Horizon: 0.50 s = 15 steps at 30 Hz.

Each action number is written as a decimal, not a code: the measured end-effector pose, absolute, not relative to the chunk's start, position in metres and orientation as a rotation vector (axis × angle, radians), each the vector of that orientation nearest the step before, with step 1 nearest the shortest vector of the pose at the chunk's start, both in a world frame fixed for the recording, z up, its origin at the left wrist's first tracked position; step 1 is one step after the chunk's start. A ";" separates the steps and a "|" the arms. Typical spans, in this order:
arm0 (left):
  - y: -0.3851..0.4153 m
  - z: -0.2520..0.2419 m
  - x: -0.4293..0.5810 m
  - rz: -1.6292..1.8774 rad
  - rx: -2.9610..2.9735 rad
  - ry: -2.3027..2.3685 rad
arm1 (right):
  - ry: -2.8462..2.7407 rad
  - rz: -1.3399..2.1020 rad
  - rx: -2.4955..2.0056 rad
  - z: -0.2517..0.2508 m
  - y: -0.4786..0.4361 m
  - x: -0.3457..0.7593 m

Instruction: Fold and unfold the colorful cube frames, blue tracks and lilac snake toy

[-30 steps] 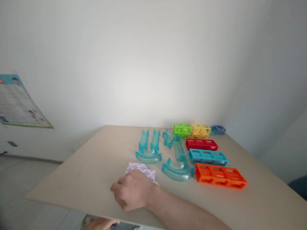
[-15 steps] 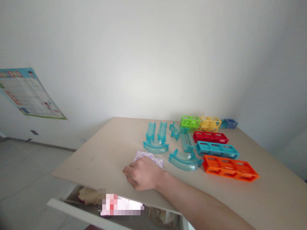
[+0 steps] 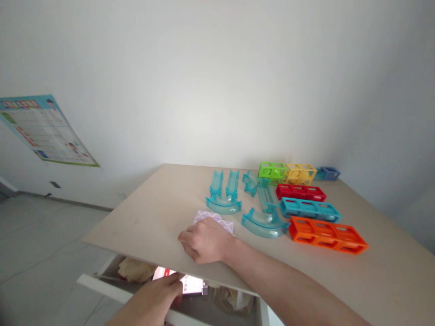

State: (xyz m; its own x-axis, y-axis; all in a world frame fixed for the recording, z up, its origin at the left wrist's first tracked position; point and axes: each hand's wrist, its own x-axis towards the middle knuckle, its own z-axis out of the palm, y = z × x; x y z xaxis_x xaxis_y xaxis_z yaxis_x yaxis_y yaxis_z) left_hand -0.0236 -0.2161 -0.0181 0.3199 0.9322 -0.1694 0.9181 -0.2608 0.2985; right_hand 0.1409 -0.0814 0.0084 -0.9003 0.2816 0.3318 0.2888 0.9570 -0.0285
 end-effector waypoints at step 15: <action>-0.226 -0.040 -0.018 -0.143 2.242 1.680 | -2.709 -0.020 -0.427 0.010 -0.077 0.145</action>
State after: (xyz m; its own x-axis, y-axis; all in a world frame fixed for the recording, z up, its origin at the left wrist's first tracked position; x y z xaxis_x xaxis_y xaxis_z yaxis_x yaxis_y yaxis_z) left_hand -0.0182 -0.2256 -0.0398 0.2980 0.9136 -0.2768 0.9472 -0.2470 0.2043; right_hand 0.1452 -0.0765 0.0096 -0.8748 0.2927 0.3860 0.2984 0.9533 -0.0467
